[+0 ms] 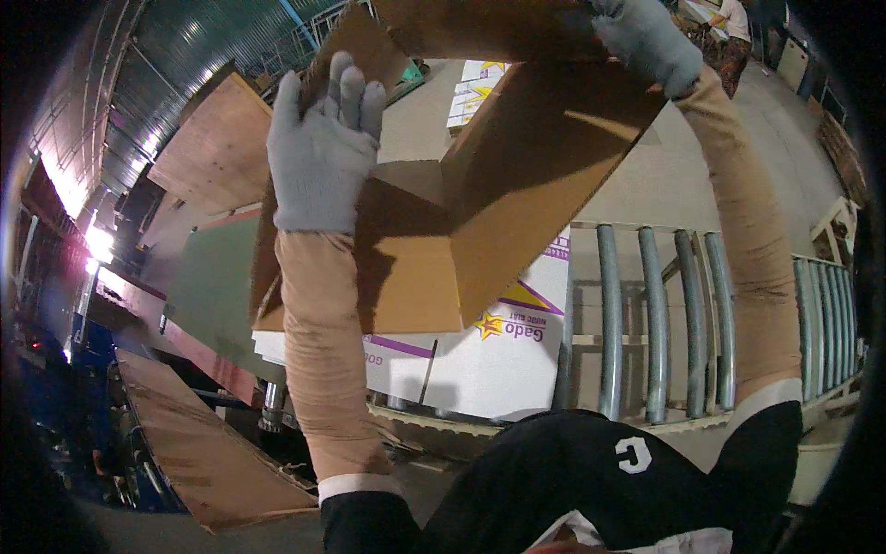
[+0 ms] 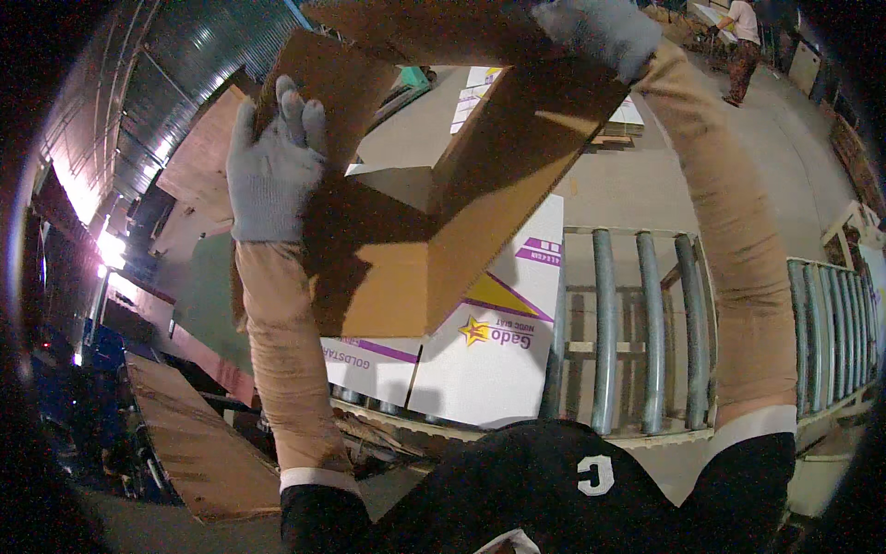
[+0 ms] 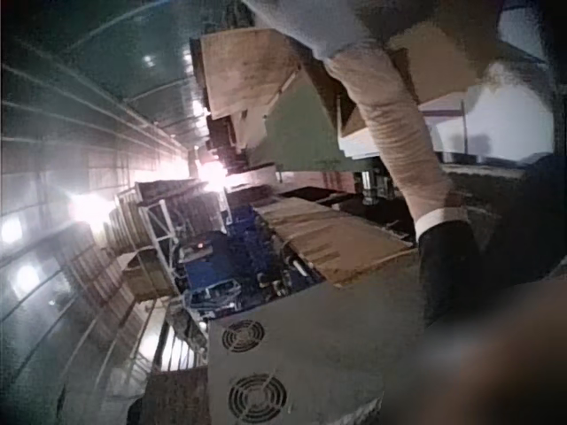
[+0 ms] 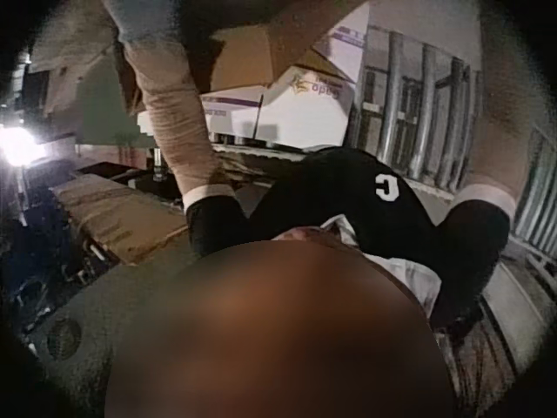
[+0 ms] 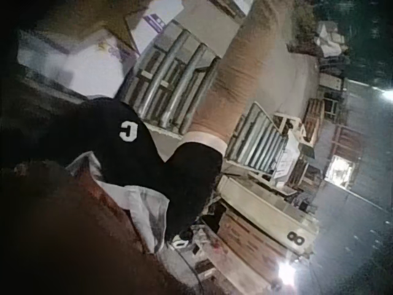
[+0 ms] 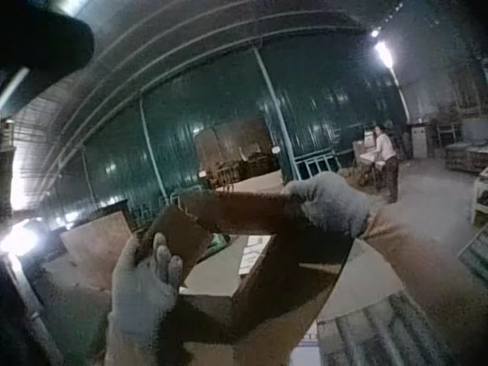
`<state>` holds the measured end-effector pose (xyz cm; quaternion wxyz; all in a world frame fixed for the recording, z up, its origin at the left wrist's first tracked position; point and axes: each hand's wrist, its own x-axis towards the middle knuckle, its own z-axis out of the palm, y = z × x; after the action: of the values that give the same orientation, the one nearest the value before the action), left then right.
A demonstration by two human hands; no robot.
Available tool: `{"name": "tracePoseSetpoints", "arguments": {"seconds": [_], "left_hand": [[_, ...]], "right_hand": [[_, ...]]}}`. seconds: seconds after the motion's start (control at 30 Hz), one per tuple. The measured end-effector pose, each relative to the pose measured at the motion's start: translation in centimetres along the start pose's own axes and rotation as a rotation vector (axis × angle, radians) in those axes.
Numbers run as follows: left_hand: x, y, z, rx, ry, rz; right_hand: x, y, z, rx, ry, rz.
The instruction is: The person repeatedly picks flat printed cardboard sheets from a machine and stacks them on a workbench. They occasionally lift a stack and move it to a nearby roller conveyor, then return to continue stacking more sheets.
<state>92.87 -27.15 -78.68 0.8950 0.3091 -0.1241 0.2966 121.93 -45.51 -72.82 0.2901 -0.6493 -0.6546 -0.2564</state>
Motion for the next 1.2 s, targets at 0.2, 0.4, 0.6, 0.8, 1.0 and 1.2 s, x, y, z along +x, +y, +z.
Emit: {"name": "tracePoseSetpoints", "arguments": {"seconds": [0.2,0.4,0.6,0.8,1.0,1.2], "left_hand": [[1.7,1.4,0.2,0.044,-0.071,-0.059],[1.1,0.4,0.7,0.001,-0.075,-0.056],[-0.2,-0.1,1.0,0.094,0.023,0.025],[-12.8,-5.6,-4.5,0.269,0.493,0.14],[-31.4,-15.5,-16.8,1.093,1.02,0.056],[-36.4,-22.1,-24.0,0.543,1.412,-0.171]], "right_hand": [[1.0,0.8,0.2,0.465,-0.109,0.179],[0.6,0.4,0.6,0.454,-0.112,0.259],[-0.7,1.5,1.1,0.131,-0.034,0.139],[-14.6,-4.9,4.3,-0.329,-0.143,0.105],[-38.0,-15.9,16.9,0.063,-0.561,0.078],[-48.6,-16.6,23.3,0.262,-1.081,0.295]]}}
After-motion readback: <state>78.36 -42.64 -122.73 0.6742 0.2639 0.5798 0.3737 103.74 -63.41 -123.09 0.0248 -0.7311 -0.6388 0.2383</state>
